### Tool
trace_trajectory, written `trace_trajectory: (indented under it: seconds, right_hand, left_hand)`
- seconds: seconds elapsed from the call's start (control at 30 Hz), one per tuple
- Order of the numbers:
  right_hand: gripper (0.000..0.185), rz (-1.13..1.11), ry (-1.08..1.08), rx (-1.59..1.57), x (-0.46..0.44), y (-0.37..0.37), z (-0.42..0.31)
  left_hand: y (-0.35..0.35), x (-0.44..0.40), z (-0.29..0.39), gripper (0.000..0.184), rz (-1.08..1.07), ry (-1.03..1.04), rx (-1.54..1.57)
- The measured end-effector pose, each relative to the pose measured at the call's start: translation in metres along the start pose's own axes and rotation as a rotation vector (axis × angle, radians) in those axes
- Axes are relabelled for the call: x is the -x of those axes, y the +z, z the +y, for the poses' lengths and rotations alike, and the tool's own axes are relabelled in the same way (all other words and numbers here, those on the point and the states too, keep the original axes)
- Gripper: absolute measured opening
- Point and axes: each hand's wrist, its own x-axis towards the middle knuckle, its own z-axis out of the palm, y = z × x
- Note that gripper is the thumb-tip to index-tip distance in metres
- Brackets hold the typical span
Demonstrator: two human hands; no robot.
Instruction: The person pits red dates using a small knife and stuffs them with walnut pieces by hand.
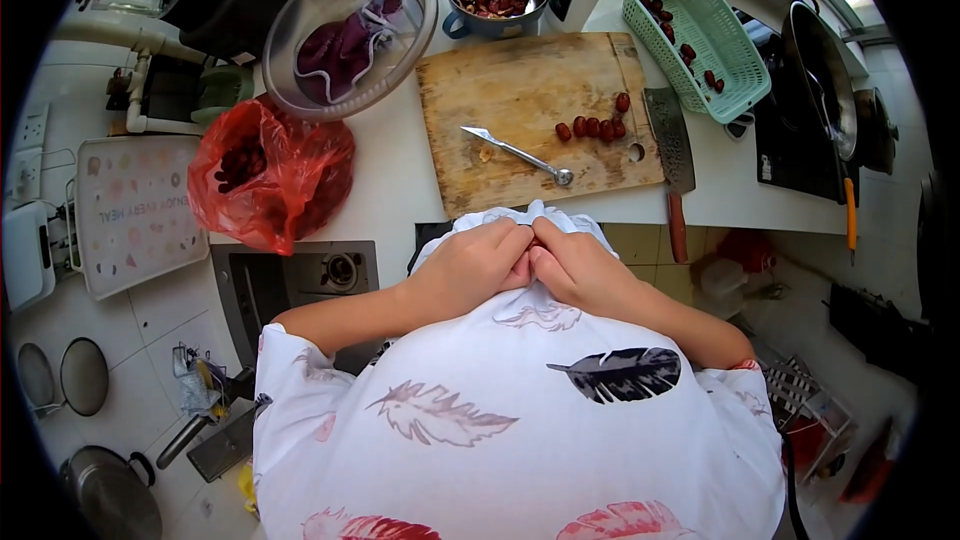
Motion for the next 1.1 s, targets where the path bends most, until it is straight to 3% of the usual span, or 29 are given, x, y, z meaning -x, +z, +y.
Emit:
trace_trajectory:
  seconds: [0.1, 0.37, 0.7, 0.8, 0.87, 1.1]
  right_hand:
    - [0.028, 0.071, -0.061, 0.043, -0.003, 0.006, 0.003]
    - [0.027, 0.133, 0.074, 0.016, -0.009, 0.010, -0.004]
    - [0.019, 0.106, 0.092, -0.108, -0.010, 0.006, 0.006]
    - [0.016, 0.130, 0.043, -0.310, -0.009, 0.004, 0.013]
    - [0.015, 0.076, 0.039, -0.441, -0.010, -0.002, 0.012]
    - [0.019, 0.011, -0.044, -0.998, -0.018, -0.008, -0.001]
  left_hand:
    - [0.002, 0.002, -0.003, 0.015, 0.004, 0.000, -0.009]
    - [0.009, 0.001, -0.008, 0.020, 0.063, -0.086, 0.116]
    - [0.016, 0.001, -0.016, 0.009, 0.167, -0.295, 0.311]
    - [0.009, -0.001, -0.012, 0.014, 0.108, -0.382, 0.410]
    - [-0.001, -0.006, -0.007, 0.019, 0.065, -0.605, 0.847]
    - [-0.018, -0.013, -0.005, 0.023, 0.116, -0.491, 1.094]
